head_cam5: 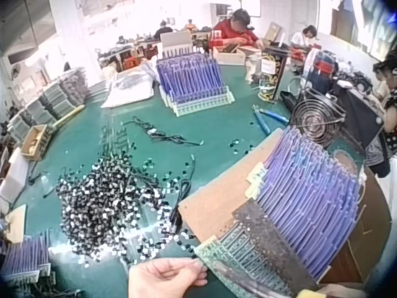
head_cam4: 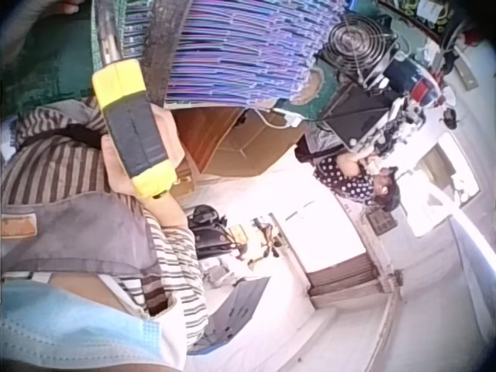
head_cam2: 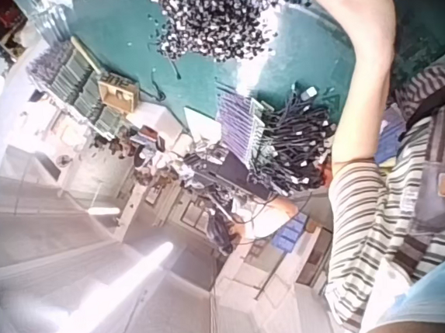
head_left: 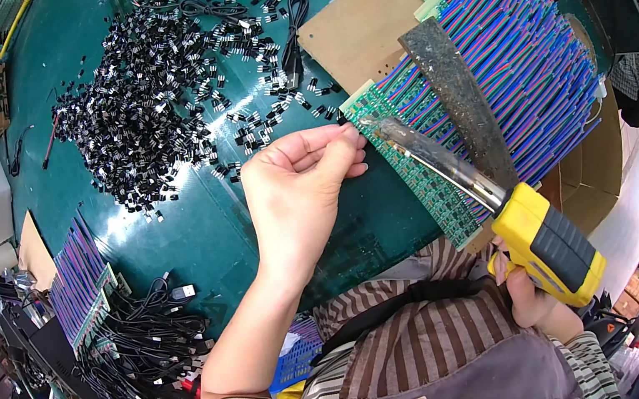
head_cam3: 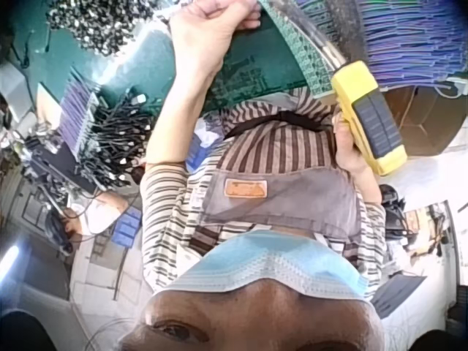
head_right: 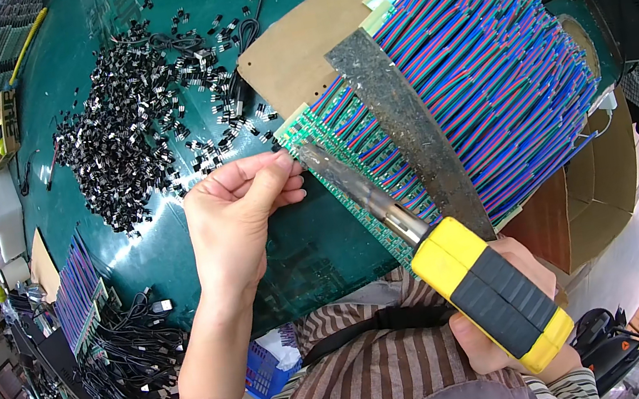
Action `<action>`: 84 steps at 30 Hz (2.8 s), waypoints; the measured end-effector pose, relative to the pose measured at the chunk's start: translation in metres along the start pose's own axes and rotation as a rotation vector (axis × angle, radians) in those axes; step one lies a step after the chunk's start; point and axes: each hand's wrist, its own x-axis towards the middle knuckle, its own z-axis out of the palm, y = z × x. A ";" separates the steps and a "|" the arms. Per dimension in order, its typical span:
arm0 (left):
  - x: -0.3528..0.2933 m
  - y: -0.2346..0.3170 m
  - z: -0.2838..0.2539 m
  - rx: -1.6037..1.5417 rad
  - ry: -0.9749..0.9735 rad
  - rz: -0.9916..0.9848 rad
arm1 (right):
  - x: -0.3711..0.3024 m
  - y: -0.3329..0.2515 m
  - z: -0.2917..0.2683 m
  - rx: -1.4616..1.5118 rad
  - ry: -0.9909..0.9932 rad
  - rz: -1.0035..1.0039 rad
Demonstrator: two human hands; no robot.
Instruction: The person solders wires and electronic components onto circuit boards using a soldering tool.
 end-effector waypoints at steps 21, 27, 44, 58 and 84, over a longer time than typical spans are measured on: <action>0.002 0.003 -0.002 0.014 -0.013 -0.016 | -0.007 0.022 -0.004 0.031 0.023 -0.030; 0.001 0.005 -0.005 0.007 -0.038 -0.013 | -0.009 0.030 -0.009 0.041 -0.012 0.074; 0.027 0.011 -0.040 1.050 0.292 0.643 | 0.003 0.000 -0.001 0.015 -0.035 -0.048; -0.017 0.005 -0.014 0.141 -0.113 0.057 | -0.002 0.008 -0.002 0.083 0.056 -0.028; -0.020 -0.017 0.012 -0.006 0.063 0.158 | -0.010 0.033 -0.004 0.126 0.026 0.013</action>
